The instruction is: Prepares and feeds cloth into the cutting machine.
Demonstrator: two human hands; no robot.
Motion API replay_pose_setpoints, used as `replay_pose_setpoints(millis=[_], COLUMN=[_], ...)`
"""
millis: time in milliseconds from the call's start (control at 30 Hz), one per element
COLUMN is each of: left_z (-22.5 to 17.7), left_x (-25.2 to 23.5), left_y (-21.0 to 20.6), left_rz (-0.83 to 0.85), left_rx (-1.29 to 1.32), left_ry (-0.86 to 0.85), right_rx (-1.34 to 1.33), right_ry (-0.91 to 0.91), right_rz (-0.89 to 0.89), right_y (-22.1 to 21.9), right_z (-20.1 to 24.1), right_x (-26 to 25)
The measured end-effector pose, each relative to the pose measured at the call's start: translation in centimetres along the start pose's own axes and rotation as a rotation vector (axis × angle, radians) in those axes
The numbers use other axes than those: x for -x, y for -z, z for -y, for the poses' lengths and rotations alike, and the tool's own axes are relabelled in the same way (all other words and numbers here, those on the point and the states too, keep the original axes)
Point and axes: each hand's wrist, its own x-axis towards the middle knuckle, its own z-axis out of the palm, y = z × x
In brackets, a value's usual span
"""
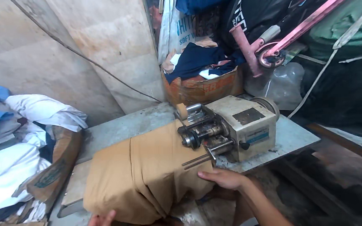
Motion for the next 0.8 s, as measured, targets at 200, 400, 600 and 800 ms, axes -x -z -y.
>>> replay_pose_setpoints(millis=[200, 400, 600, 800], left_z=[0.9, 1.1, 0.4, 0.3], left_x=[-0.1, 0.1, 0.5, 0.1], left_y=[0.4, 0.7, -0.7, -0.5], left_rz=[0.045, 0.078, 0.06, -0.008], left_rx=[0.119, 0.089, -0.04, -0.016], left_ry=[-0.075, -0.048, 0.009, -0.005], right_rx=[-0.012, 0.041, 0.038, 0.018], right_ry=[-0.022, -0.04, -0.045, -0.021], right_rz=[-0.029, -0.028, -0.04, -0.021], right_y=[-0.2, -0.1, -0.2, -0.1], right_z=[0.1, 0.1, 0.3, -0.1], right_x=[0.2, 0.1, 0.2, 0.0])
